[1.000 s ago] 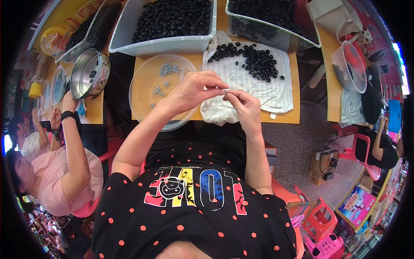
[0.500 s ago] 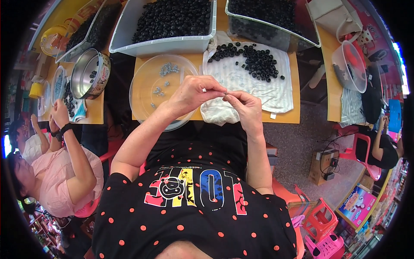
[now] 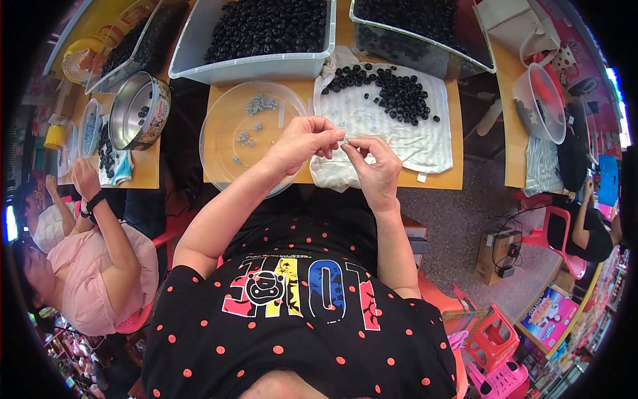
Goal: The person assembles small black components by picking up pins and black circular pieces from the table and pressing the pins into the centers of the black pieces by hand.
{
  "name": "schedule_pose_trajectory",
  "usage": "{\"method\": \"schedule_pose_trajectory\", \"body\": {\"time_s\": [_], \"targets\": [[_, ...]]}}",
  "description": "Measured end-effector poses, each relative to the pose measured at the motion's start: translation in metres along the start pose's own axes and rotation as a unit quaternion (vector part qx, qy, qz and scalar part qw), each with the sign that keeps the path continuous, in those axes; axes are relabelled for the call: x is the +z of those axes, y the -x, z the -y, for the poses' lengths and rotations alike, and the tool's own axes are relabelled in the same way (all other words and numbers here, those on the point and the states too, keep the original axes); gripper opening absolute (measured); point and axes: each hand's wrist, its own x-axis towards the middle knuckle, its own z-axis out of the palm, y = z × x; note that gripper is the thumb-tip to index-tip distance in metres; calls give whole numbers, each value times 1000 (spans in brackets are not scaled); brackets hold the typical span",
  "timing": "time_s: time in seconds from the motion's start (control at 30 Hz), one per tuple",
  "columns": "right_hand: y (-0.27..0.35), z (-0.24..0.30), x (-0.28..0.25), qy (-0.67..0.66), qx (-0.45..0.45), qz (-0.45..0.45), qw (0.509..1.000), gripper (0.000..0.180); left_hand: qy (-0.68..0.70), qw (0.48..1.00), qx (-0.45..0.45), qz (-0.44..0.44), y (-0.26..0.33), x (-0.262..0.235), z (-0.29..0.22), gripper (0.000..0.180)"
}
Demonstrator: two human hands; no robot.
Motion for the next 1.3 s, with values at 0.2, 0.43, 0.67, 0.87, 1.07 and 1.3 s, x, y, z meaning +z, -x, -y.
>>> {"method": "schedule_pose_trajectory", "body": {"time_s": [0.2, 0.43, 0.67, 0.87, 1.07, 1.3], "targets": [[0, -1, 0, 32, -43, -9, 999, 16, -205, 978, 39, 11, 5, 8, -6, 34], [-3, -3, -7, -20, -18, -16, 1000, 16, 70, 986, -86, 124, 0, 7, -13, 35], [-2, -6, -11, -136, 88, -23, 987, 9, -125, 983, 128, 40, 14, 14, -24, 23], [1, -11, -9, -231, 146, 14, 962, 6, -273, 923, 270, 17, 17, 10, -23, 28], [-2, -5, -10, -195, 110, 12, 975, 8, -199, 965, 172, 14, 16, 12, -21, 17], [-3, -16, -17, -149, 111, -58, 981, 9, -294, 934, 201, -30, 10, 6, -25, 12]]}}
